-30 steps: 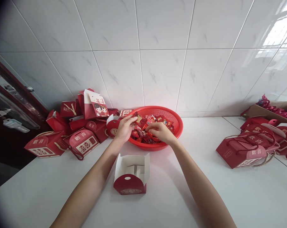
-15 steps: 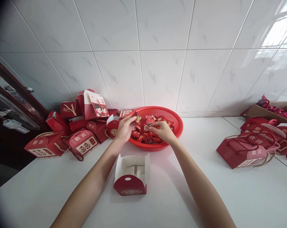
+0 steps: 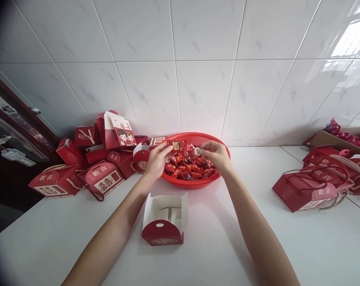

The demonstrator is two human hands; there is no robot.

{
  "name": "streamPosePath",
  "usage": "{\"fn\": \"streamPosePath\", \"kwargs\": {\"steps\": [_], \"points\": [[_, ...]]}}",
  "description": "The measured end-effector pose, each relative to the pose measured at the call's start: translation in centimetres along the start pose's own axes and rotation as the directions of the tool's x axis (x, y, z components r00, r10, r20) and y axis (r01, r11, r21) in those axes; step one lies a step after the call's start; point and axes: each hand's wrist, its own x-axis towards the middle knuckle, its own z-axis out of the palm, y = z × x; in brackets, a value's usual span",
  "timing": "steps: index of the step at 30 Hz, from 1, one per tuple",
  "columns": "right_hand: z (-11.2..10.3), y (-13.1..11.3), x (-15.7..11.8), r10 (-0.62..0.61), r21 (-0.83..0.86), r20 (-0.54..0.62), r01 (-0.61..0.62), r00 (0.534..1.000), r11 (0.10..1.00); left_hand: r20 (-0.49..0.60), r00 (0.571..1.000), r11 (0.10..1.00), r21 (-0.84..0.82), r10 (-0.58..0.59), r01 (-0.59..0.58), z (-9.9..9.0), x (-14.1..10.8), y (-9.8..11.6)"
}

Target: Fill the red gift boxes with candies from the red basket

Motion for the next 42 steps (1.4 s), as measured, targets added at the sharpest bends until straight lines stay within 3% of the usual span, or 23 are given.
{"fn": "streamPosePath", "kwargs": {"steps": [5,8,12,17,20,24,28,32,37,42], "points": [[0.5,-0.1,-0.3,0.003,-0.058,0.093,0.003,0.996,0.998,0.008,1.000,0.998,0.050,0.030,-0.030,-0.1,0.0,-0.4],[1.0,0.0,-0.4,0.023,-0.186,0.179,0.011,0.984,0.983,0.006,1.000,0.999,0.036,0.026,-0.026,-0.1,0.0,-0.3],[0.6,0.6,-0.2,-0.014,-0.504,0.141,0.084,0.990,0.860,-0.045,0.999,1.000,-0.003,-0.004,0.004,0.0,0.1,-0.1],[-0.2,1.6,0.2,-0.095,-0.684,0.090,0.131,0.991,0.717,-0.074,0.997,0.999,0.008,-0.038,0.039,-0.1,0.3,-0.2],[0.3,1.8,0.2,-0.110,-0.756,0.220,0.241,0.969,0.609,-0.075,0.996,0.999,0.016,-0.040,0.041,-0.1,0.3,-0.4],[1.9,1.6,-0.2,0.049,-0.805,0.474,0.410,0.879,0.428,-0.065,0.997,0.999,0.021,-0.037,0.038,-0.1,0.2,-0.2],[2.8,1.0,-0.2,0.107,-0.795,0.508,0.417,0.855,0.440,-0.046,0.998,0.999,0.024,-0.040,0.042,-0.1,0.1,0.0],[2.7,0.8,-0.1,0.083,-0.819,0.433,0.354,0.898,0.451,-0.052,0.998,0.999,0.022,-0.043,0.044,-0.1,0.2,-0.2],[1.7,0.4,0.2,-0.017,-0.875,0.178,0.166,0.984,0.454,-0.065,0.997,0.999,-0.013,-0.045,0.044,0.0,0.2,-0.2],[0.4,0.0,0.5,-0.049,-0.906,-0.026,-0.003,0.998,0.424,-0.065,0.997,0.998,-0.051,-0.049,0.046,0.3,0.0,0.2]]}}
